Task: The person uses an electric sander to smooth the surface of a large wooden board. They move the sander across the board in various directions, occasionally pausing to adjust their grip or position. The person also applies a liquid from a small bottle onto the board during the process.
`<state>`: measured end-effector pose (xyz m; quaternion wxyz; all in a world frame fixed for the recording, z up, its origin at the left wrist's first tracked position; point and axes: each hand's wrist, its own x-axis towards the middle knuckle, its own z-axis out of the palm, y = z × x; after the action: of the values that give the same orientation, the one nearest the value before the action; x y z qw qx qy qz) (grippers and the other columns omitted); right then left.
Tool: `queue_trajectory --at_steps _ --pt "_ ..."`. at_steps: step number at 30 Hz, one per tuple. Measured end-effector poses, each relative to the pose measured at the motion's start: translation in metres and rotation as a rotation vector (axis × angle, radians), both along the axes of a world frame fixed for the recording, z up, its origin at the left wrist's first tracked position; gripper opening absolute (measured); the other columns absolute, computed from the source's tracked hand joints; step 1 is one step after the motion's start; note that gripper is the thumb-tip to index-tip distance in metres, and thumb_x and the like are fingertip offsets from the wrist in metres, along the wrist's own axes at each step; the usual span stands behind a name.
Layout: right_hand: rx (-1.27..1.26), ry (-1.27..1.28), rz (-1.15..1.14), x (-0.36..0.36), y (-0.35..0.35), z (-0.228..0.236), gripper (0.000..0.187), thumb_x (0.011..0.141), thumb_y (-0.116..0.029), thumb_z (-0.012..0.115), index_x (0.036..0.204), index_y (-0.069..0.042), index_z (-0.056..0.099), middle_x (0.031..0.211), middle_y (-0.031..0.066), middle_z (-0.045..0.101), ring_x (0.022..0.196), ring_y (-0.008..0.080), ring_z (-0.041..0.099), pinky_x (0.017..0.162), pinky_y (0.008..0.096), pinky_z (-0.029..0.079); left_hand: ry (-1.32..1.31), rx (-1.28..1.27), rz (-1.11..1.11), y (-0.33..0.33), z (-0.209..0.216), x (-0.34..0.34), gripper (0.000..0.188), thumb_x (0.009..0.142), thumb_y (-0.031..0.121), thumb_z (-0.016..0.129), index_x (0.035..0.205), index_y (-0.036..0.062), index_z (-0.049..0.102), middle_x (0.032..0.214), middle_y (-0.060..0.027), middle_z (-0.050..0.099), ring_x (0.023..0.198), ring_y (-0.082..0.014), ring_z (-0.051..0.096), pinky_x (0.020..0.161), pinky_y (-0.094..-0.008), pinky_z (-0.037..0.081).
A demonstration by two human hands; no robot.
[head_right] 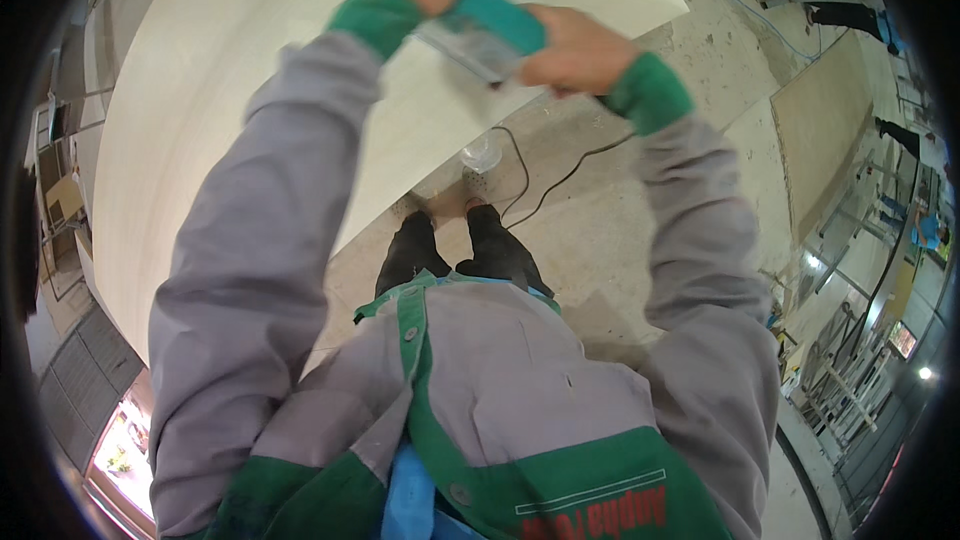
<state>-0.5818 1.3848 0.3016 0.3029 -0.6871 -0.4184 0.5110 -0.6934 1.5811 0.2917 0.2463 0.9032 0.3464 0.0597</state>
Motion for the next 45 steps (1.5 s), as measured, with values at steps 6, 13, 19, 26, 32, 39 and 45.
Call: queue_trajectory --at_steps 6,13,19,26,32,39,45 --pt "-0.343 -0.166 0.002 0.034 -0.068 0.022 0.051 0.072 -0.014 0.075 0.121 -0.002 0.066 0.073 0.0007 0.060 0.060 0.0128 0.057 0.056 0.0317 0.048 -0.241 0.009 -0.169 -0.089 -0.003 -0.006 0.054 0.089 0.056 0.058 0.105 0.0082 0.077 0.112 -0.0191 0.069 0.105 -0.0396 0.066 0.085 -0.0534 0.056" --pt "-0.342 -0.156 0.247 -0.114 -0.036 0.021 0.037 0.075 -0.013 0.072 0.107 0.002 0.065 0.080 0.0064 0.066 0.072 0.0165 0.059 0.068 0.0355 0.051 -0.427 -0.161 0.150 -0.103 -0.004 -0.191 0.034 0.090 0.041 0.066 0.091 0.0069 0.072 0.097 -0.0155 0.061 0.088 -0.0343 0.063 0.069 -0.0463 0.054" --pt "-0.237 -0.182 0.665 -0.274 0.032 0.017 0.035 0.076 -0.014 0.071 0.106 0.000 0.062 0.081 0.0128 0.063 0.072 0.0248 0.057 0.071 0.0398 0.050 -0.432 -0.076 0.542 -0.112 -0.001 -0.391 0.025 0.089 0.035 0.069 0.086 0.0102 0.071 0.091 -0.0111 0.062 0.081 -0.0327 0.063 0.065 -0.0436 0.054" --pt "-0.204 -0.159 1.043 -0.505 0.099 0.017 0.030 0.076 -0.018 0.072 0.099 -0.001 0.063 0.084 0.0205 0.067 0.074 0.0336 0.064 0.072 0.0439 0.053 -0.353 0.108 0.939 -0.130 0.001 -0.618 0.012 0.087 0.024 0.069 0.085 0.0124 0.073 0.087 -0.0105 0.068 0.079 -0.0325 0.066 0.068 -0.0438 0.055" --pt "0.076 -0.009 1.287 -0.688 0.157 -0.020 0.035 0.073 -0.024 0.074 0.099 -0.002 0.067 0.074 0.0164 0.069 0.067 0.0297 0.068 0.068 0.0422 0.054 -0.207 0.173 1.089 -0.107 -0.022 -0.808 0.032 0.096 0.040 0.061 0.091 0.0121 0.076 0.094 -0.0132 0.071 0.087 -0.0365 0.069 0.077 -0.0468 0.056" --pt "0.155 -0.203 1.239 -0.792 0.253 -0.019 0.034 0.075 -0.031 0.074 0.087 0.000 0.068 0.063 0.0068 0.062 0.051 0.0168 0.059 0.050 0.0344 0.049 0.270 0.567 0.776 -0.006 -0.012 -0.910 0.035 0.098 0.035 0.053 0.101 0.0072 0.073 0.111 -0.0206 0.072 0.100 -0.0365 0.068 0.086 -0.0489 0.056" --pt "0.140 -0.476 1.177 -0.643 0.208 -0.001 0.059 0.082 -0.040 0.077 0.124 -0.001 0.062 0.094 0.0186 0.072 0.087 0.0308 0.072 0.081 0.0416 0.056 -0.088 0.102 1.073 -0.016 -0.020 -0.753 0.041 0.099 0.048 0.055 0.099 0.0134 0.077 0.101 -0.0144 0.074 0.090 -0.0378 0.071 0.079 -0.0485 0.057"
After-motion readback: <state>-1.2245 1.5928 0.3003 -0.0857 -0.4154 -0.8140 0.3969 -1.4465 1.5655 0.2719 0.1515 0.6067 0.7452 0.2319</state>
